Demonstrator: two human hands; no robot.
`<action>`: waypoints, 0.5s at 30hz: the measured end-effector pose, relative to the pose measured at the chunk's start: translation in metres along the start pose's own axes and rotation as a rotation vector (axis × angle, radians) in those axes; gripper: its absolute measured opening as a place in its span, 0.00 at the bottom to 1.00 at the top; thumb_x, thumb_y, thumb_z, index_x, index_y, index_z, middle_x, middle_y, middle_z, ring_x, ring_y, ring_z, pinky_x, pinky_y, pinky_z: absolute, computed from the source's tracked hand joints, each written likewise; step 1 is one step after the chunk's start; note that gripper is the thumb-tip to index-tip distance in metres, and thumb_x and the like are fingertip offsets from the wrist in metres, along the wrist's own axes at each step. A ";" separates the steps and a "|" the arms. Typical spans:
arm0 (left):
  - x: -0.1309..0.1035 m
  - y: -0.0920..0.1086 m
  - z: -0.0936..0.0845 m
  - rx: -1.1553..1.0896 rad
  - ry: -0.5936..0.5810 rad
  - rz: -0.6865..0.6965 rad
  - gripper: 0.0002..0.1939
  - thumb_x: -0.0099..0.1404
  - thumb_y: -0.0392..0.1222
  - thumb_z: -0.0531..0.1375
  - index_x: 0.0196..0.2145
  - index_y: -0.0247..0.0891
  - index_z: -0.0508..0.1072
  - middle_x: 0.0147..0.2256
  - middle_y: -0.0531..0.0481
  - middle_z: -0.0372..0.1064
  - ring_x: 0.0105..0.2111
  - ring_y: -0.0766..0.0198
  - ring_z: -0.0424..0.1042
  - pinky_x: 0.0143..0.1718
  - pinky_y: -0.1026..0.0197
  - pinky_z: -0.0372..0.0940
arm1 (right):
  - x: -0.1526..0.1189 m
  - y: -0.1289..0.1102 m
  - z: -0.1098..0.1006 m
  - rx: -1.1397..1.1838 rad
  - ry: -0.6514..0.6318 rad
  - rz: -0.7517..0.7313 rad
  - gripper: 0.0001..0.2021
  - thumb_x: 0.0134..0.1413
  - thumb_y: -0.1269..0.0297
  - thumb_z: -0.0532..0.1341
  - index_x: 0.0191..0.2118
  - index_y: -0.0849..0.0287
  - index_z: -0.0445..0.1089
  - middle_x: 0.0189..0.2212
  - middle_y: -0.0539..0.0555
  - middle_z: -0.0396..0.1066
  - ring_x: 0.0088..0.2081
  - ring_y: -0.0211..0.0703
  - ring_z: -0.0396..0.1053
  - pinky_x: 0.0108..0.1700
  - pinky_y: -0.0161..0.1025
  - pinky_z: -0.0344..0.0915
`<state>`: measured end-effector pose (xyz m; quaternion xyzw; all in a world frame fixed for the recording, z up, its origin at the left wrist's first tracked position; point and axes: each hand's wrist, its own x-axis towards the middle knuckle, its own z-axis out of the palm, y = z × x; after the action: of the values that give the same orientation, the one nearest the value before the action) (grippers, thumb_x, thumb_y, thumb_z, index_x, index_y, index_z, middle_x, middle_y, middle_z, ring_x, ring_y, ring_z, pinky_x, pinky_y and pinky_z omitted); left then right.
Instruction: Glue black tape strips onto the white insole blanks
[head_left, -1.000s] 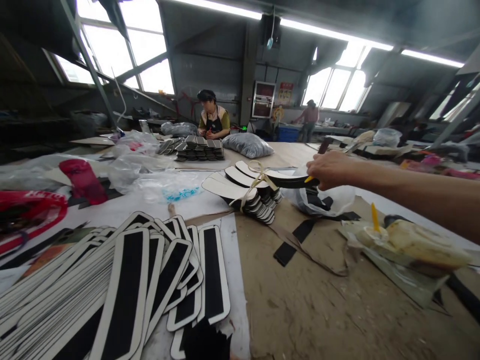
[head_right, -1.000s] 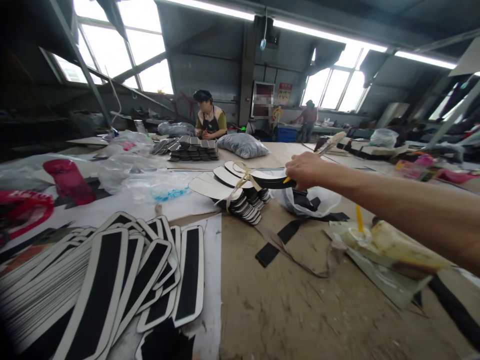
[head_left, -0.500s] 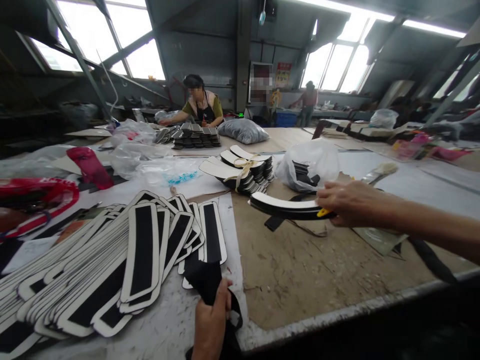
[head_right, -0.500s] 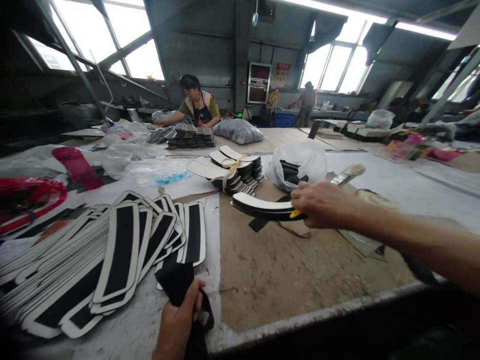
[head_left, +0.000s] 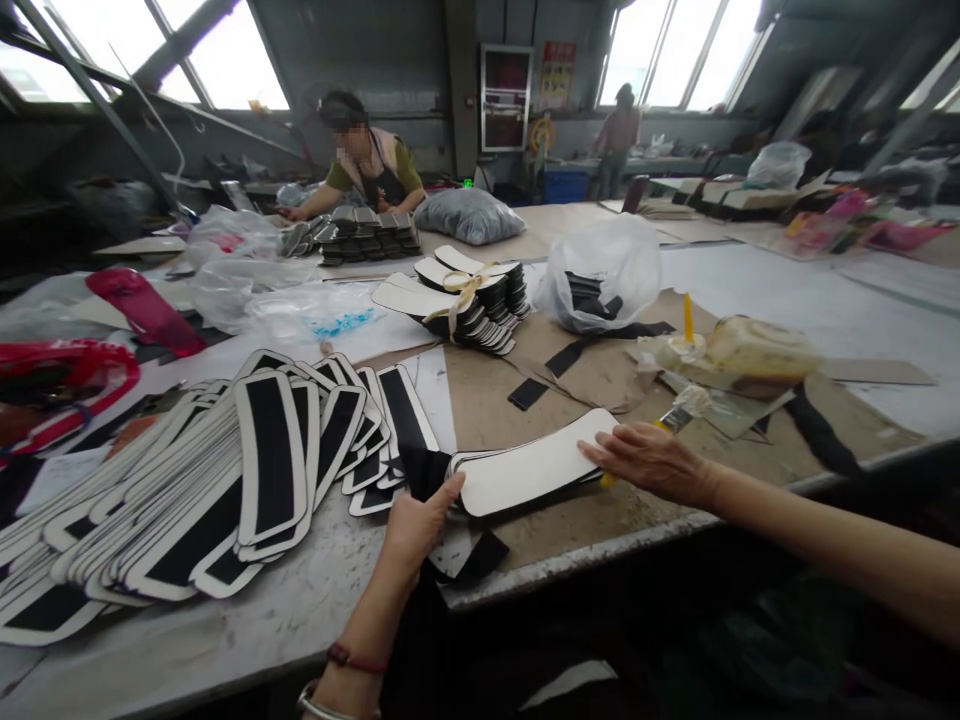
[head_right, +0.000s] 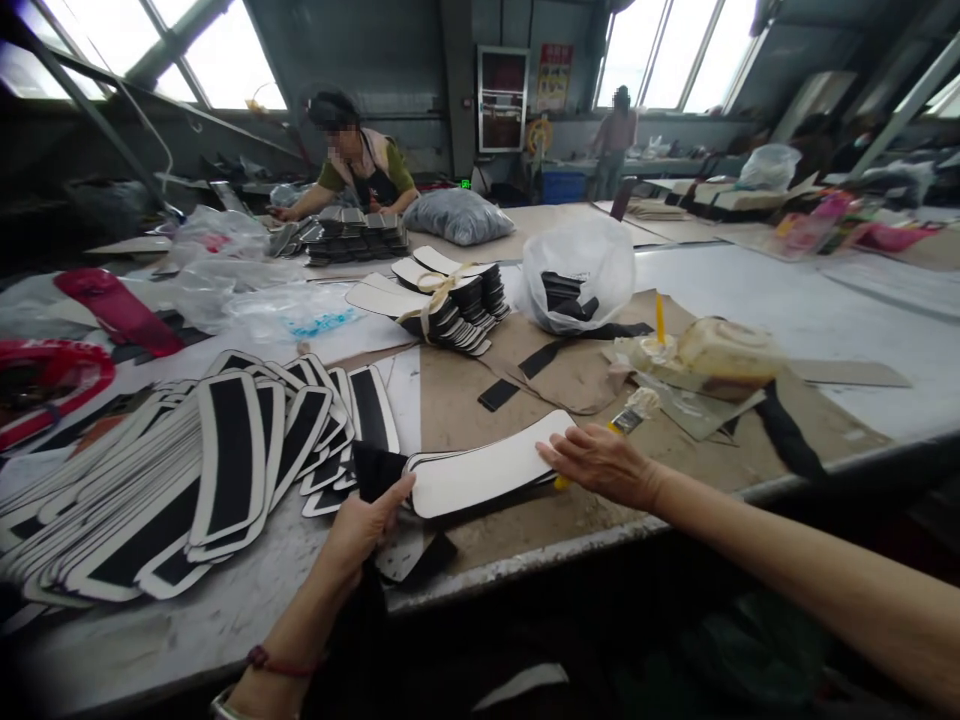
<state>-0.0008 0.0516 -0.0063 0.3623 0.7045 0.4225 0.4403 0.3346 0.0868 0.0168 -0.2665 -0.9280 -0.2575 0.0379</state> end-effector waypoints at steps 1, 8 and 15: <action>0.002 0.002 0.001 0.026 -0.007 0.009 0.20 0.41 0.54 0.68 0.24 0.33 0.72 0.16 0.51 0.65 0.20 0.60 0.66 0.23 0.59 0.62 | -0.002 -0.002 -0.001 0.012 0.001 0.023 0.19 0.57 0.78 0.50 0.53 0.58 0.64 0.40 0.57 0.70 0.38 0.43 0.65 0.36 0.39 0.63; -0.003 0.010 0.007 0.162 -0.028 0.038 0.24 0.46 0.54 0.65 0.33 0.30 0.74 0.27 0.43 0.73 0.33 0.50 0.72 0.36 0.52 0.65 | -0.004 0.002 -0.026 0.195 -0.110 0.459 0.26 0.59 0.52 0.51 0.58 0.62 0.59 0.42 0.62 0.68 0.42 0.50 0.66 0.39 0.40 0.64; -0.004 0.008 0.007 0.388 0.014 0.172 0.26 0.50 0.60 0.59 0.33 0.31 0.74 0.30 0.40 0.73 0.36 0.45 0.71 0.39 0.50 0.63 | 0.017 0.012 -0.021 0.431 -0.625 0.859 0.17 0.59 0.57 0.49 0.34 0.59 0.72 0.33 0.61 0.75 0.36 0.50 0.72 0.34 0.38 0.61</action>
<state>0.0084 0.0528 0.0003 0.4961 0.7423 0.3173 0.3198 0.3249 0.0936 0.0437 -0.6693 -0.7352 0.0669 -0.0838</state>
